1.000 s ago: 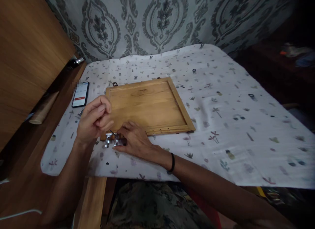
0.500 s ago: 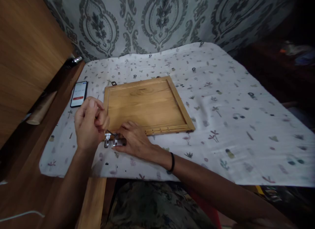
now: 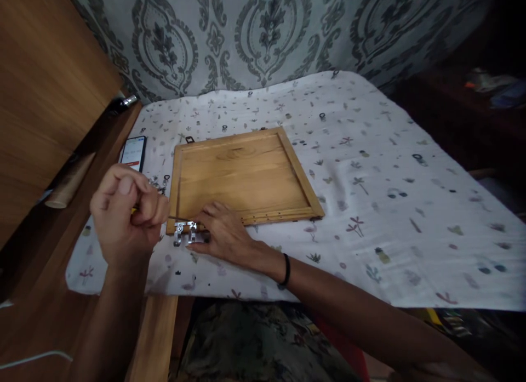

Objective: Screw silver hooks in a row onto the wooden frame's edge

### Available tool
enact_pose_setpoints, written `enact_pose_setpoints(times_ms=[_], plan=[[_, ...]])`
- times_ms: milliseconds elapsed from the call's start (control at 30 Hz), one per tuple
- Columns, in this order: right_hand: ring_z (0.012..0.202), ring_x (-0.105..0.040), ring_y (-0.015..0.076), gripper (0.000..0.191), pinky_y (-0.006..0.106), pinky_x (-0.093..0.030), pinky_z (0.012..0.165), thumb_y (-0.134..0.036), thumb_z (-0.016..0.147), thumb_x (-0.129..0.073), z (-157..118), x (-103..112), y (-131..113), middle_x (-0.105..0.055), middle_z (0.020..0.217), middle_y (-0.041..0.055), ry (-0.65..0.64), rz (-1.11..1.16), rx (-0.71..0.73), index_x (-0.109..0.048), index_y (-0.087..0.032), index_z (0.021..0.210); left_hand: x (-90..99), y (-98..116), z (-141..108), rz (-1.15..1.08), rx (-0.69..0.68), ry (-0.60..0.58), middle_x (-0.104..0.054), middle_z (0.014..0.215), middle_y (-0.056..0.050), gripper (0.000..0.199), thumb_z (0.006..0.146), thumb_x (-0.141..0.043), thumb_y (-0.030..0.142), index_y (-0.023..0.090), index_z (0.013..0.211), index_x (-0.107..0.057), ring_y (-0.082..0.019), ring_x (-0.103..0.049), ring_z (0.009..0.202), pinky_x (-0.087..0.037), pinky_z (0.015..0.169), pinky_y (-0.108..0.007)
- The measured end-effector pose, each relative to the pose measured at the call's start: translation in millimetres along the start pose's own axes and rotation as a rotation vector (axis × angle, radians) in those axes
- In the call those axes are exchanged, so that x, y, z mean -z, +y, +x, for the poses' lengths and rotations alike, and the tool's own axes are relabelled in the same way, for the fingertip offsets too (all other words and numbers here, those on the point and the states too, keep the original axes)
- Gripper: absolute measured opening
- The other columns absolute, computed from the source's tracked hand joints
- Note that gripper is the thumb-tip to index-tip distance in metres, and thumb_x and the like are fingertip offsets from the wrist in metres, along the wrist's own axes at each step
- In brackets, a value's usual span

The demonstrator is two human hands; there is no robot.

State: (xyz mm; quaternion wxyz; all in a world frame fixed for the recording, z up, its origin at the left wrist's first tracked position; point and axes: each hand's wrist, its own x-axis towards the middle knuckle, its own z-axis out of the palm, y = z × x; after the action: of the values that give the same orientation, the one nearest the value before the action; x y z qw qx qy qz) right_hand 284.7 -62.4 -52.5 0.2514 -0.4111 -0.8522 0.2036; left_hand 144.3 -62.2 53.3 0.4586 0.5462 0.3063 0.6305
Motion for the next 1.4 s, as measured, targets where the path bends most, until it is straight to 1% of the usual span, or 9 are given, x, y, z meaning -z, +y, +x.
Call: enact_pose_setpoints(times_ms=[200,333,467,933,1000,1067,1167,1300,1400], plan=[[0.099,-0.056,0.0271,0.056,0.04,-0.045,0.087,-0.061,0.084,-0.08,0,0,0,-0.066,0.102,0.0102,-0.018,-0.006,-0.012,-0.072,-0.014,0.112,-4.9,-11,2,0.041,-0.086,-0.005,-0.025,0.045,0.01,0.025,0.093,-0.074,0.031,0.018,0.073,-0.066,-0.004,-0.013,0.038,-0.01,0.037,-0.025],[0.098,-0.056,0.0266,0.058,0.039,-0.045,0.086,-0.063,0.084,-0.079,0,0,-1,-0.066,0.102,0.0101,-0.023,-0.03,-0.02,-0.072,-0.013,0.112,-6.5,-15,0,0.028,-0.045,0.044,-0.025,0.046,0.009,0.024,0.095,-0.072,0.029,0.019,0.074,-0.066,-0.005,-0.013,0.039,-0.012,0.039,-0.025],[0.098,-0.056,0.0265,0.056,0.039,-0.045,0.085,-0.064,0.083,-0.079,0,-2,0,-0.065,0.1,0.0096,-0.009,-0.038,-0.012,-0.071,-0.014,0.107,-7.0,-17,-1,0.002,-0.061,0.069,-0.026,0.045,0.009,0.023,0.095,-0.07,0.025,0.019,0.073,-0.066,-0.005,-0.012,0.039,-0.011,0.038,-0.024],[0.1,-0.058,0.0276,0.057,0.04,-0.047,0.088,-0.062,0.083,-0.08,0,-1,-1,-0.068,0.104,0.0115,-0.018,-0.04,-0.014,-0.071,-0.012,0.108,-6.7,-23,-3,0.04,-0.038,0.128,-0.028,0.047,0.01,0.025,0.094,-0.072,0.031,0.02,0.074,-0.063,-0.005,-0.015,0.039,-0.015,0.038,-0.021],[0.1,-0.058,0.0276,0.057,0.04,-0.047,0.088,-0.062,0.083,-0.08,0,-1,-1,-0.068,0.104,0.0119,-0.02,-0.035,-0.014,-0.072,-0.011,0.108,-5.2,-24,-1,0.018,-0.049,0.089,-0.026,0.046,0.01,0.025,0.093,-0.073,0.033,0.019,0.074,-0.064,-0.004,-0.013,0.038,-0.015,0.037,-0.02],[0.101,-0.058,0.0277,0.056,0.04,-0.047,0.088,-0.061,0.083,-0.081,0,0,-2,-0.067,0.105,0.0123,-0.014,-0.029,-0.018,-0.072,-0.011,0.107,-2.3,-24,2,-0.009,-0.02,0.004,-0.023,0.047,0.011,0.026,0.092,-0.075,0.035,0.02,0.074,-0.064,-0.004,-0.011,0.038,-0.016,0.036,-0.019],[0.102,-0.058,0.0281,0.054,0.041,-0.047,0.088,-0.059,0.083,-0.081,-1,1,-2,-0.067,0.106,0.0123,-0.011,-0.01,-0.015,-0.073,-0.012,0.109,4.9,-25,9,-0.052,0.076,-0.177,-0.019,0.048,0.012,0.024,0.092,-0.075,0.036,0.02,0.077,-0.065,-0.002,-0.009,0.037,-0.016,0.036,-0.017],[0.104,-0.058,0.0282,0.05,0.042,-0.047,0.09,-0.055,0.086,-0.081,0,2,-2,-0.068,0.11,0.0123,-0.01,0.012,0.001,-0.073,-0.013,0.112,17.0,-25,19,-0.123,0.16,-0.408,-0.015,0.049,0.012,0.02,0.097,-0.066,0.032,0.02,0.082,-0.067,-0.002,-0.006,0.035,-0.015,0.034,-0.015],[0.103,-0.058,0.0279,0.051,0.041,-0.047,0.09,-0.057,0.086,-0.08,0,2,-1,-0.068,0.109,0.0125,-0.018,0.001,-0.001,-0.073,-0.012,0.109,20.3,-26,21,-0.144,0.194,-0.452,-0.017,0.048,0.012,0.019,0.097,-0.067,0.031,0.019,0.082,-0.068,-0.002,-0.007,0.036,-0.016,0.035,-0.015]])
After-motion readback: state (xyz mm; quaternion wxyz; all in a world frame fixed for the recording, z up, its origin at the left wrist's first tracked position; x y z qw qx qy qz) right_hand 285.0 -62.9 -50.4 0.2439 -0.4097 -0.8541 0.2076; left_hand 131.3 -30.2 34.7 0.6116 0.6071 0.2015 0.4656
